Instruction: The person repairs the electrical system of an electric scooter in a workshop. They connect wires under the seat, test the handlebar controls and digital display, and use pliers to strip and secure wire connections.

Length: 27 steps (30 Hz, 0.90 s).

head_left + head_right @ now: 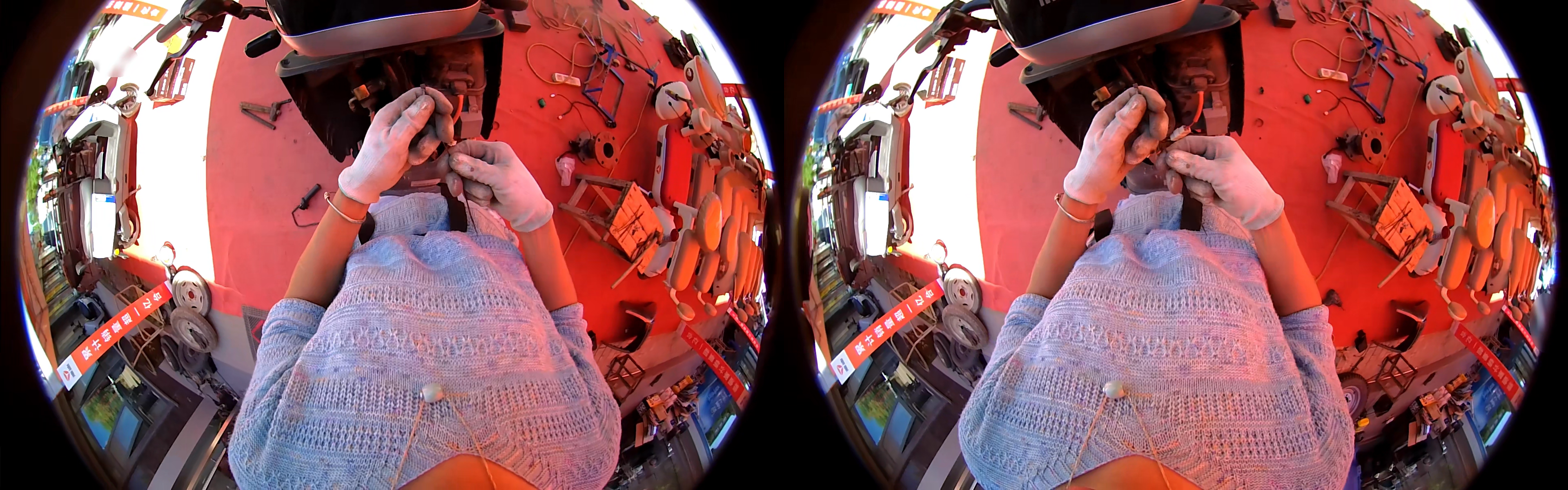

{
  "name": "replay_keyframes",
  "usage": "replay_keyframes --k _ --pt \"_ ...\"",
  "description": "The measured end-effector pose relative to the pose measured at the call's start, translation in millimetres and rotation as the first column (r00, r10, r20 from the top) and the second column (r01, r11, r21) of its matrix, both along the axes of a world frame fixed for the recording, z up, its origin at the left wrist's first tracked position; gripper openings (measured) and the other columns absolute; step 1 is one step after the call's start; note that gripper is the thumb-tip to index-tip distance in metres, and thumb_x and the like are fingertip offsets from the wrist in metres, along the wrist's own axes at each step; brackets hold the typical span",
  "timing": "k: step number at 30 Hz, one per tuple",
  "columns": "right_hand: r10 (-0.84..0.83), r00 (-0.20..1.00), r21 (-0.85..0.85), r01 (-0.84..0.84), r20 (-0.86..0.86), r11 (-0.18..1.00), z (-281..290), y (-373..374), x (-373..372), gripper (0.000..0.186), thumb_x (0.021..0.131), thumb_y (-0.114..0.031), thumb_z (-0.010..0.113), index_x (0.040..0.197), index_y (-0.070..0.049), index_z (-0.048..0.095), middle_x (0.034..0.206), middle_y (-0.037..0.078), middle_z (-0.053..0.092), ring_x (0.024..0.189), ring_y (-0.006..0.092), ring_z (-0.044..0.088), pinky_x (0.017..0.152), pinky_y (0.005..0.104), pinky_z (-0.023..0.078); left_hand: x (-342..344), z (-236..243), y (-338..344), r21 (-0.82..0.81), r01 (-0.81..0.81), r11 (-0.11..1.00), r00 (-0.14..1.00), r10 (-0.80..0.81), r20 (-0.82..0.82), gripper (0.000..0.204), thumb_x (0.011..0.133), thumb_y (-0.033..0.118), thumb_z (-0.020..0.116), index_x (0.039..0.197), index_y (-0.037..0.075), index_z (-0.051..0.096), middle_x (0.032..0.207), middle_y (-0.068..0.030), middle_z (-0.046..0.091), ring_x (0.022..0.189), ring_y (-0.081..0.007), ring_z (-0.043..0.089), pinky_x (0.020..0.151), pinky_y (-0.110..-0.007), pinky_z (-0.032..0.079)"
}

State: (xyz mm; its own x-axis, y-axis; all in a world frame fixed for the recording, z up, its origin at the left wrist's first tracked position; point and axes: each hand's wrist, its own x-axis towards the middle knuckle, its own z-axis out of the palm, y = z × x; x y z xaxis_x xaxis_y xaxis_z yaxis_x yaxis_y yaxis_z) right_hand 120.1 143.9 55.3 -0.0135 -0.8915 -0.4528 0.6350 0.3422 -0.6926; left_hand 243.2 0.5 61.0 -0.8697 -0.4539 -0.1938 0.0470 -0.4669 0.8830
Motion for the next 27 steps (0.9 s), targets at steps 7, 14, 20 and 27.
replay_keyframes --k 7,14,20,27 --pt "-0.050 0.958 0.053 0.068 -0.283 0.996 16 -11 7 0.023 0.089 -0.011 0.054 0.103 0.006 0.059 0.073 0.005 0.061 0.051 0.0013 0.046 0.045 0.0162 0.030 1 -13 -5 0.164 -0.219 0.962 0.976 0.216 0.038 0.025 0.096 0.019 0.047 0.110 -0.002 0.051 0.086 -0.0047 0.058 0.062 -0.0039 0.048 0.055 -0.017 0.041" --pt "0.077 0.913 0.073 -0.052 -0.400 0.996 -5 -11 1 0.024 0.089 -0.013 0.054 0.105 0.005 0.059 0.070 0.003 0.061 0.055 0.0020 0.048 0.047 0.0161 0.033 13 -44 -5 0.232 -0.164 0.959 0.986 0.155 0.056 0.023 0.095 0.019 0.050 0.107 0.000 0.055 0.089 -0.0030 0.057 0.070 -0.0052 0.049 0.061 -0.018 0.042" --pt "0.012 0.865 0.114 0.052 -0.502 0.992 -44 -23 -1 0.022 0.089 -0.015 0.052 0.097 0.004 0.061 0.069 0.004 0.062 0.057 0.0058 0.052 0.050 0.0205 0.038 16 -66 5 0.153 -0.229 0.961 0.971 0.213 0.112 0.027 0.094 0.019 0.050 0.114 0.000 0.055 0.093 -0.0032 0.059 0.074 -0.0068 0.053 0.066 -0.020 0.046" --pt "0.165 0.036 0.168 0.179 -0.986 0.969 -121 -70 -16 0.025 0.079 -0.023 0.055 0.082 -0.001 0.064 0.077 0.016 0.065 0.073 0.0311 0.063 0.065 0.0407 0.049 18 -138 -34 -0.750 0.092 0.656 0.789 0.411 0.456 0.038 0.084 0.025 0.057 0.115 0.003 0.057 0.100 -0.0145 0.065 0.089 -0.0235 0.064 0.080 -0.032 0.048"
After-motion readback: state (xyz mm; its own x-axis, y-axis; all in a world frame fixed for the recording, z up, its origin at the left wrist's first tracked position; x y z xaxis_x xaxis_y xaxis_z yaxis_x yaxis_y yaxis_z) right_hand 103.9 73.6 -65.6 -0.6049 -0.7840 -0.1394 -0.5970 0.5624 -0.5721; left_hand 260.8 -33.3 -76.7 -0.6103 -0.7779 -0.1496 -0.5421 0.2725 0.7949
